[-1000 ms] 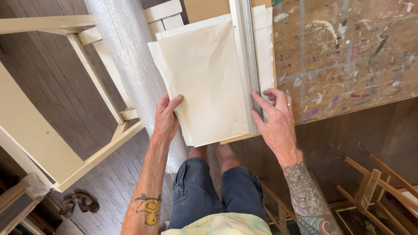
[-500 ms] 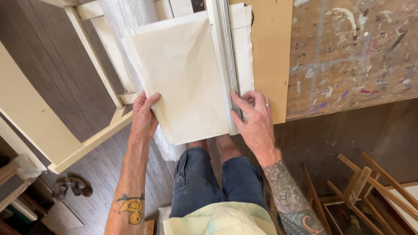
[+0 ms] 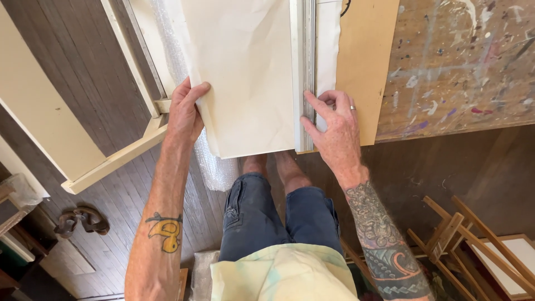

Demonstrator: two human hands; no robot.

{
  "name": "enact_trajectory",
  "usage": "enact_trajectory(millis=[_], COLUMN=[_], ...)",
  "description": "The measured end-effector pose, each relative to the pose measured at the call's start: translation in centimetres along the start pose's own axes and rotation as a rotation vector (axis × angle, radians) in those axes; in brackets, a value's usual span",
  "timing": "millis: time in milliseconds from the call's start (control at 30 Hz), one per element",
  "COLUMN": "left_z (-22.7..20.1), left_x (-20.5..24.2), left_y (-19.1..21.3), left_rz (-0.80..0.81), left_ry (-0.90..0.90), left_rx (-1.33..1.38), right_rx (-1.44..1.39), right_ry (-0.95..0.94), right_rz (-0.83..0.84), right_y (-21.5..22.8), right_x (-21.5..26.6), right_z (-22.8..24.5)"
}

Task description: Measuring and cutting paper or cardstock using a ruler, triangle, and utility knife on a workbench.

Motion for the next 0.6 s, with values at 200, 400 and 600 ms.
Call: enact_trajectory(millis=[200,400,600], left_z=[0.4,1.2,1.7], left_x=[0.4,0.3,0.2], left_y=[0.4,0.8,1.1], left_rz=[-0.004,0.0,0.0], left_ry=[0.017,0.05,0.054], left_rx=[0.001,0.006,-0.001], right_rx=[-0.012,-0.012,-0.004], right_ry=[0.001,-0.009,-0.005], right_rz=[-0.001,0.007,0.009], right_y=[-0.2,-0.2,-0.5], right_x=[0.5,0.6,0.9], right_z=[0.0,0.1,-0.2])
Point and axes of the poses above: each hand's wrist, its own x-axis away from the middle knuckle, its own y-axis out of the back of the hand, z = x × y, the point moved 4 cm from there along -x, towards the middle knuckle, and after that the axes turned 3 degrees about z, right-handed, at the moved point
